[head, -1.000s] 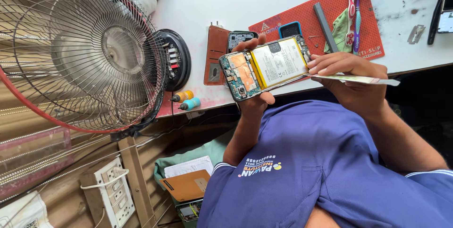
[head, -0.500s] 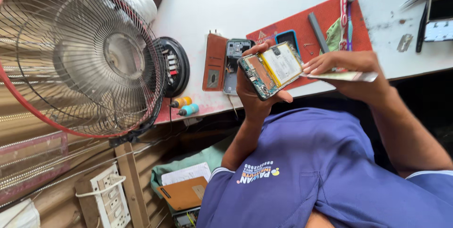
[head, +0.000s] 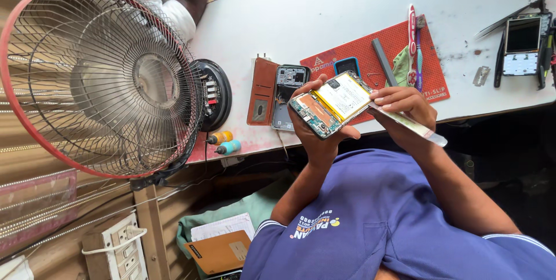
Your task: The person uses a plastic spudger to pry and lift the battery from a disassembled smartphone. They carefully work around the edges and corners to loosen adhesive, then lift the battery out of the phone chassis.
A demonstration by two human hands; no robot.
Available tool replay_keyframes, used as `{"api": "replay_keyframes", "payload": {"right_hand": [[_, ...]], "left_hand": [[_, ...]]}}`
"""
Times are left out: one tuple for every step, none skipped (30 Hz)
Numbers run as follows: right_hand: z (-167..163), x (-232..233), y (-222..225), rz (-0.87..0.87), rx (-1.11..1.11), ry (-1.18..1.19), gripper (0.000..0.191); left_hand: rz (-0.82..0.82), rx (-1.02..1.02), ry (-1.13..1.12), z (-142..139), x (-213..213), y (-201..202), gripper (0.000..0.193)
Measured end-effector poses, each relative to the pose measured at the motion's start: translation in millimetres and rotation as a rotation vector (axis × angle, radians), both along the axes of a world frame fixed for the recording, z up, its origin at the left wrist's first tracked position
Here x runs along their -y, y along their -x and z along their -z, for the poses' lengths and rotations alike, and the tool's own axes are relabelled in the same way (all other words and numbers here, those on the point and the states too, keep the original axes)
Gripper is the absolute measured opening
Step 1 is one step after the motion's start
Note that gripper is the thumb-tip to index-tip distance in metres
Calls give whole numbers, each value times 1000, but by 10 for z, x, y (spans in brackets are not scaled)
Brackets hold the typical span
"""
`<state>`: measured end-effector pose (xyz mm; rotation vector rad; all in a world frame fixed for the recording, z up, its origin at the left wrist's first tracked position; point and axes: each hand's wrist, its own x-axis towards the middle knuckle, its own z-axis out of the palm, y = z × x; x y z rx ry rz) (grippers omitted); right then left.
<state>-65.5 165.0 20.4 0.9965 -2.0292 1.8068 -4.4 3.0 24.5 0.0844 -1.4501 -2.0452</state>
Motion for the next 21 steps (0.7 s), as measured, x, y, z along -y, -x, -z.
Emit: {"api": "replay_keyframes", "payload": {"right_hand": [[14,17,-13,33,-13,13,28],[28,33,-30,66,-27,26,27],[38,43,-45,98,-40,39,27],[49,51,-53,120,-76,47,26],[60,66,-67,140,-109,56,26],[67,61,-73,158,-139,64,26],[70,48,-68,91,-41,113,25],[73,30,-52,24,57,163,24],[73,4,-27,-43,153,213,23],[63,-54,0,-80,248,207,23],[47,-126,37,-117,340,202,23],[37,-184,64,-152,430,197,23],[34,-223,74,-163,410,185,23],[34,-265,83,-178,392,173,22],[42,-290,78,-197,379,162,21],[64,-291,73,-193,368,150,21],[87,-287,75,-191,352,139,21],[110,-298,85,-189,334,127,20],[142,-288,101,-191,358,156,21],[180,-269,108,-196,384,184,22],[219,-252,106,-205,413,212,24]], "left_hand": [[-10,-5,13,15,-18,-6,108],[-19,-11,26,29,-46,-8,109],[-31,-17,39,43,-72,-12,110],[-29,-34,21,57,-96,-12,110],[-29,-50,3,69,-116,-19,110],[-32,-62,-16,80,-135,-27,109],[-25,-69,12,93,-124,-34,108],[-17,-78,40,105,-96,-38,106],[-9,-87,67,116,-62,-37,105],[29,-99,76,126,-32,-44,102],[69,-113,86,136,8,-43,99],[111,-129,96,145,35,-36,96],[130,-134,84,152,47,-38,95],[145,-136,74,156,48,-47,94],[155,-133,64,158,53,-77,93],[166,-123,41,160,56,-96,93],[176,-118,20,164,50,-96,92],[185,-115,-3,168,33,-92,92],[180,-95,-4,169,31,-86,91],[171,-74,-7,169,26,-79,91],[158,-52,-8,166,26,-80,90]]}}
